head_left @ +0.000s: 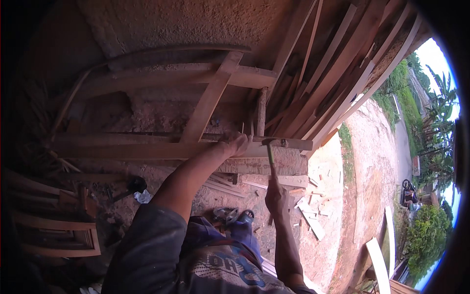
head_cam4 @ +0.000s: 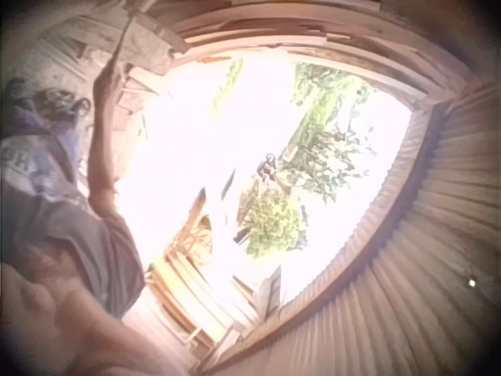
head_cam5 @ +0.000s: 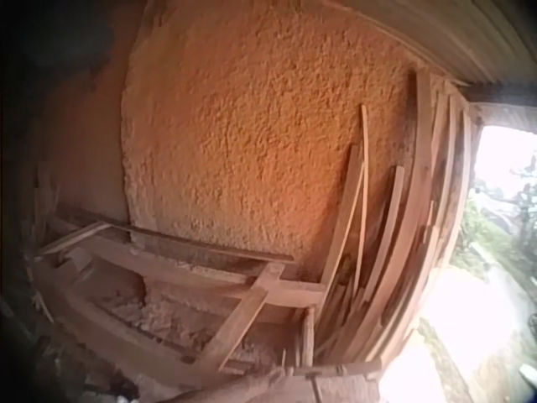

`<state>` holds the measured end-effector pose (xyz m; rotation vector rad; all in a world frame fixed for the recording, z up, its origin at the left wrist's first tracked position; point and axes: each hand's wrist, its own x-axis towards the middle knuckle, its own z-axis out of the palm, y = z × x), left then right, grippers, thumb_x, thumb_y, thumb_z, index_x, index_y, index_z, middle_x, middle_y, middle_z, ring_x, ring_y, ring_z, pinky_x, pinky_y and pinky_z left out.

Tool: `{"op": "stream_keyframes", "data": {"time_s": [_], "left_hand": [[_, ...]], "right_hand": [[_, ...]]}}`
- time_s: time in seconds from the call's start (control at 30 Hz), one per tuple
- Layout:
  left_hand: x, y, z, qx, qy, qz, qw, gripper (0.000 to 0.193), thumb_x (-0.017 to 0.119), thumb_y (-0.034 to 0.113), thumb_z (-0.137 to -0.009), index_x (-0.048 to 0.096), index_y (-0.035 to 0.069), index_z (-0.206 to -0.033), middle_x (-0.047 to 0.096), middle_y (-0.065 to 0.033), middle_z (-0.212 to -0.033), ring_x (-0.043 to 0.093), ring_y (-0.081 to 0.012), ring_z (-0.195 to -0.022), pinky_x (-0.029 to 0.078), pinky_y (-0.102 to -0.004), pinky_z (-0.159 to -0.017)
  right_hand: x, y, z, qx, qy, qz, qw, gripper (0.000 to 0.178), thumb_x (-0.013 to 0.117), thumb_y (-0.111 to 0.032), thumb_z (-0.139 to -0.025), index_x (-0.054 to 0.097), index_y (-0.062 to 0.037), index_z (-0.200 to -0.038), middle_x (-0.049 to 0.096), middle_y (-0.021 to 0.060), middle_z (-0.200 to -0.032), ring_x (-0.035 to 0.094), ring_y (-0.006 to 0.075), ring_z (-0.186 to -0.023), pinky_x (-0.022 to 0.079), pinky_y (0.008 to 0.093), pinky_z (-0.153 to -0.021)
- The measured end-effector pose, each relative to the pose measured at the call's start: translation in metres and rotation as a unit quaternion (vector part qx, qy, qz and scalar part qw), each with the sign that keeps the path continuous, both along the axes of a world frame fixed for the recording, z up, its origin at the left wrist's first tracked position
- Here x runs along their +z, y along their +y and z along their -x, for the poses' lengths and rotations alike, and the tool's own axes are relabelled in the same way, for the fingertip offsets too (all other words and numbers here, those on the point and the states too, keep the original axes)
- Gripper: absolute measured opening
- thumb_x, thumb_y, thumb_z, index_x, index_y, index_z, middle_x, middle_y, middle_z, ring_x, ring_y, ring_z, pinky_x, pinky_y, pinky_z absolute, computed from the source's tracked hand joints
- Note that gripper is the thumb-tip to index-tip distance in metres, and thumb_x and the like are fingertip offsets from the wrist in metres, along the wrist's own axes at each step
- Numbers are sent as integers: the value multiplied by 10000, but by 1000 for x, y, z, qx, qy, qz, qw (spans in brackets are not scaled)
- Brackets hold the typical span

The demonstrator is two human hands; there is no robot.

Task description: The person hammers nails into a wooden frame structure using a hammer. They repeatedly pick up small wooden blocks and nail them to the frame, occasionally walking to retrieve more materials from a cluttered workshop floor.

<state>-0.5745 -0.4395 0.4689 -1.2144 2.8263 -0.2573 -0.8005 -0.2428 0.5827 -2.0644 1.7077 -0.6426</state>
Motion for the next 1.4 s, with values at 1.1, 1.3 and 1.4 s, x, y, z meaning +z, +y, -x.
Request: {"op": "stream_keyframes", "data": {"time_s": [1.1,1.3,1.4], "left_hand": [[54,28,2,197,234,-169,937,490,312,322,-1033,694,24,-956,701,-221,-837,699,-398,-818,553,-495,-784],[51,49,-35,217,324,-20,921,463,346,341,-1032,670,11,-1008,707,-221,-918,714,-338,-838,571,-469,-725],[49,58,-37,237,323,-46,915,438,363,339,-1028,656,13,-1037,703,-211,-910,710,-328,-831,571,-469,-683]], "right_hand": [[-40,-136,-34,-6,-226,4,974,460,507,-137,-982,491,-153,-1441,672,253,-912,661,382,-737,513,430,-673],[19,-153,-104,-21,-26,-47,998,433,626,-359,-909,631,-119,-1270,686,247,-1024,675,395,-992,541,462,-799],[23,-159,-116,29,110,-75,991,373,596,-423,-908,668,-178,-1180,693,229,-989,663,425,-958,538,525,-782]]}}
